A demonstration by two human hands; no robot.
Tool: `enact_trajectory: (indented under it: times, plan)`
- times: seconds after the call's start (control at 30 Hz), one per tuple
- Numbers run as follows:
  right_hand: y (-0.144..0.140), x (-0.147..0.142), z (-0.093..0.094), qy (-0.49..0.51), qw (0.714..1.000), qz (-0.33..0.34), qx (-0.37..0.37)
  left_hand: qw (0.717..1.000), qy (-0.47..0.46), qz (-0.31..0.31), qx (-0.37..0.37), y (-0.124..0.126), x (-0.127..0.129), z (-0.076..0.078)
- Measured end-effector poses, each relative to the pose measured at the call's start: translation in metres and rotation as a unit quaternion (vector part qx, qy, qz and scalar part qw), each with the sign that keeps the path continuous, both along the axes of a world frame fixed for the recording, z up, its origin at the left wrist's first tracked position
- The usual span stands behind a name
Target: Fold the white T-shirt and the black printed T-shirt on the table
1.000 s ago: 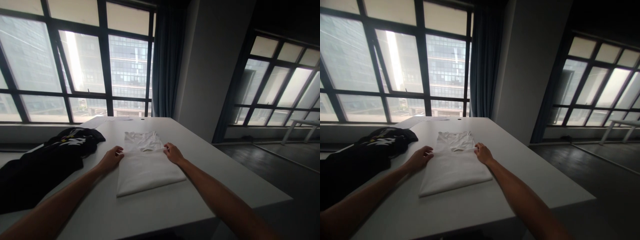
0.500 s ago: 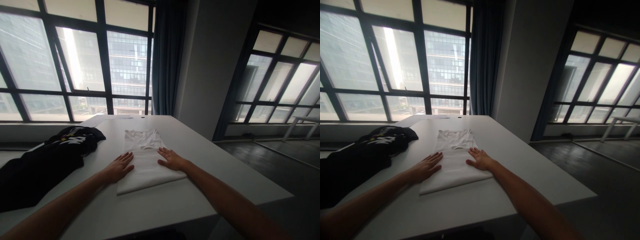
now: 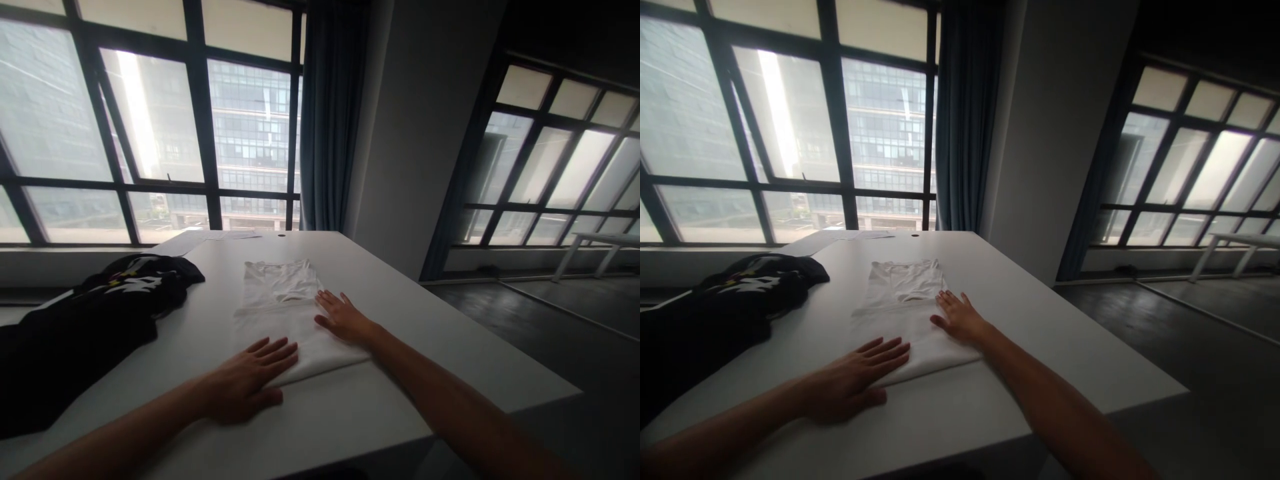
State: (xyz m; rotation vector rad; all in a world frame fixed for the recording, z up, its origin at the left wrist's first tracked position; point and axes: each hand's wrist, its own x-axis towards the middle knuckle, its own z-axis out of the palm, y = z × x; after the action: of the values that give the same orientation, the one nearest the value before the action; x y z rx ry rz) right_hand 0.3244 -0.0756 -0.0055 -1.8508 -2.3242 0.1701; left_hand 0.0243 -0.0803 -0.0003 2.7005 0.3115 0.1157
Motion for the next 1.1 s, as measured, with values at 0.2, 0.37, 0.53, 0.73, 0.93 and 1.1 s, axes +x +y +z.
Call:
enact_trajectory:
  times: [0.2,0.37,0.53,0.73,0.93,1.1]
  plan:
    - [-0.023,-0.049,0.001,0.045,0.989,0.141,-0.025,1.000,-0.014,0.015,0.004,0.003,-0.001,-0.004]
    - [-0.026,-0.039,0.000,0.030,0.984,0.164,-0.059,0.999,0.036,0.034,0.006,0.015,-0.012,0.000]
    - [-0.009,0.000,0.001,0.004,0.994,0.087,-0.060,0.994,0.062,0.086,-0.025,0.053,-0.040,0.003]
    - [0.010,0.050,-0.005,-0.016,0.995,-0.075,-0.065,0.978,0.102,0.184,-0.002,0.087,-0.071,0.003]
    - [0.012,0.083,-0.003,0.031,0.996,-0.040,-0.077,0.989,0.063,0.132,0.027,0.079,-0.066,0.011]
    - [0.005,0.077,0.006,0.116,0.986,0.063,-0.100,0.991,0.008,0.128,-0.033,0.076,-0.057,0.001]
